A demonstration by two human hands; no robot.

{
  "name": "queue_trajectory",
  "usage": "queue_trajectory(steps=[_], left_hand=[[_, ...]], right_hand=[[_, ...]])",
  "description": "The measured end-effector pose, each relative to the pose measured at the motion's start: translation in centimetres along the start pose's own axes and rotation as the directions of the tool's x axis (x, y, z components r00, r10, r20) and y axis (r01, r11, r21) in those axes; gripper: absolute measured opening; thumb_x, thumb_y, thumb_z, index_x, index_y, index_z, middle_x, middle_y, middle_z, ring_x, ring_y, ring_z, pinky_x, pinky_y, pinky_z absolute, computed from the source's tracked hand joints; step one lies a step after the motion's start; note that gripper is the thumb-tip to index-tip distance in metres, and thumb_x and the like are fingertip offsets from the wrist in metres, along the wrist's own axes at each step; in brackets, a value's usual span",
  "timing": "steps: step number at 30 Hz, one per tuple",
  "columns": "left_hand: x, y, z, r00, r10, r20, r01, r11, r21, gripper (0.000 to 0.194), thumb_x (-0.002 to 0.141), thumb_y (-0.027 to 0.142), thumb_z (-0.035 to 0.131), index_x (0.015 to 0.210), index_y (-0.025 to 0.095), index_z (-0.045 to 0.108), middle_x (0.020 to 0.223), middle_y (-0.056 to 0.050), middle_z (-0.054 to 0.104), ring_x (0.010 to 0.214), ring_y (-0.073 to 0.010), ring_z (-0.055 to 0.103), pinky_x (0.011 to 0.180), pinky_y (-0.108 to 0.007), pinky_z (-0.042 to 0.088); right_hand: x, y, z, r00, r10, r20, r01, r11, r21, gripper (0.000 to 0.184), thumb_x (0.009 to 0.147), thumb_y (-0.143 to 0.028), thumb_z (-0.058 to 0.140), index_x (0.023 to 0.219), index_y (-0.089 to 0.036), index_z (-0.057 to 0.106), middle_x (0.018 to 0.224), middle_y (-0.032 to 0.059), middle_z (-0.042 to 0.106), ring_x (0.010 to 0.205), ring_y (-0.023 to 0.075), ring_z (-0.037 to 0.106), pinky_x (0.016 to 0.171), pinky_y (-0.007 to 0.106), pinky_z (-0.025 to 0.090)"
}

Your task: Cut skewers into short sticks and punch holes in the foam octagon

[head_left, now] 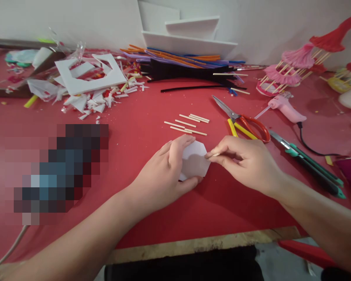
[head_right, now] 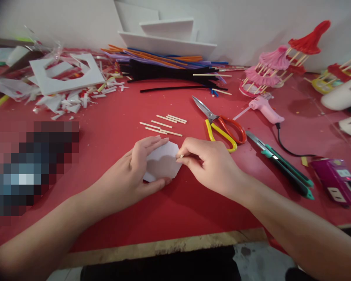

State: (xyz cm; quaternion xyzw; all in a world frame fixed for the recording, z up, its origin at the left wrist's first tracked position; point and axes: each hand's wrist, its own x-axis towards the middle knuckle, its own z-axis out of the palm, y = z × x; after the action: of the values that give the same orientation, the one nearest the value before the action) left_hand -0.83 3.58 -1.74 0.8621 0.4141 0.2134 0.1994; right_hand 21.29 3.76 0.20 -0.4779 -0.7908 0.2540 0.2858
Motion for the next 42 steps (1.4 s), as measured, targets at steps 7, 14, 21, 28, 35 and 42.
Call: queue_trajectory(steps=[7,14,21,28,35,42], left_hand=[[0.0,-0.1,0.1,1.000,0.013,0.001,-0.013,1.000,-0.009,0.072,0.079,0.031,0.067,0.136,0.013,0.026,0.140,-0.020,0.046,0.129,-0.0304,0.048,0.103,-0.046,0.046],[-0.1,-0.1,0.1,1.000,0.002,0.007,-0.002,1.000,-0.027,0.072,0.079,0.031,0.067,0.135,0.014,0.025,0.140,-0.019,0.047,0.128,-0.0299,0.049,0.103,-0.046,0.046],[0.1,0.0,0.0,1.000,0.015,-0.009,-0.015,0.998,-0.055,0.069,0.079,0.032,0.068,0.133,0.016,0.029,0.138,-0.019,0.048,0.128,-0.0315,0.049,0.103,-0.049,0.046],[0.0,-0.1,-0.1,1.000,0.013,0.003,-0.013,0.999,-0.051,0.074,0.077,0.031,0.069,0.136,0.015,0.028,0.139,-0.020,0.047,0.128,-0.0332,0.048,0.102,-0.050,0.046],[0.1,-0.2,0.0,1.000,0.019,0.004,-0.018,0.999,-0.041,0.074,0.078,0.033,0.069,0.137,0.014,0.027,0.139,-0.021,0.047,0.128,-0.0328,0.048,0.102,-0.050,0.046],[0.0,0.0,-0.2,1.000,0.011,0.009,-0.011,0.999,-0.039,0.072,0.078,0.030,0.069,0.136,0.015,0.028,0.139,-0.021,0.047,0.127,-0.0325,0.049,0.101,-0.050,0.046]], right_hand=[[0.4,0.0,0.1,0.999,-0.032,-0.003,0.032,0.997,-0.072,0.006,0.084,-0.020,0.065,0.080,-0.023,0.061,0.078,-0.0017,0.070,0.074,0.0141,0.065,0.065,0.026,0.049],[0.6,0.0,0.2,0.999,-0.046,-0.019,0.044,0.993,-0.105,0.010,0.080,-0.018,0.069,0.077,-0.022,0.060,0.080,-0.0019,0.070,0.079,0.0161,0.065,0.075,0.031,0.050],[0.3,0.0,-0.1,1.000,-0.018,-0.006,0.018,0.997,-0.074,0.007,0.081,-0.022,0.069,0.084,-0.023,0.063,0.083,-0.0038,0.071,0.079,0.0126,0.067,0.074,0.024,0.052],[0.0,0.2,-0.8,0.990,-0.139,0.024,0.141,0.984,-0.113,0.023,0.088,-0.017,0.060,0.105,-0.029,0.068,0.101,-0.0049,0.075,0.091,0.0119,0.070,0.081,0.022,0.054],[0.1,0.0,-0.6,0.990,-0.131,-0.045,0.123,0.982,-0.142,0.010,0.084,-0.021,0.067,0.091,-0.028,0.071,0.088,-0.0058,0.076,0.076,0.0102,0.071,0.069,0.018,0.053],[0.2,0.0,-0.2,0.989,-0.138,-0.052,0.130,0.983,-0.130,0.002,0.083,-0.026,0.068,0.084,-0.028,0.068,0.083,-0.0044,0.075,0.073,0.0129,0.070,0.066,0.023,0.053]])
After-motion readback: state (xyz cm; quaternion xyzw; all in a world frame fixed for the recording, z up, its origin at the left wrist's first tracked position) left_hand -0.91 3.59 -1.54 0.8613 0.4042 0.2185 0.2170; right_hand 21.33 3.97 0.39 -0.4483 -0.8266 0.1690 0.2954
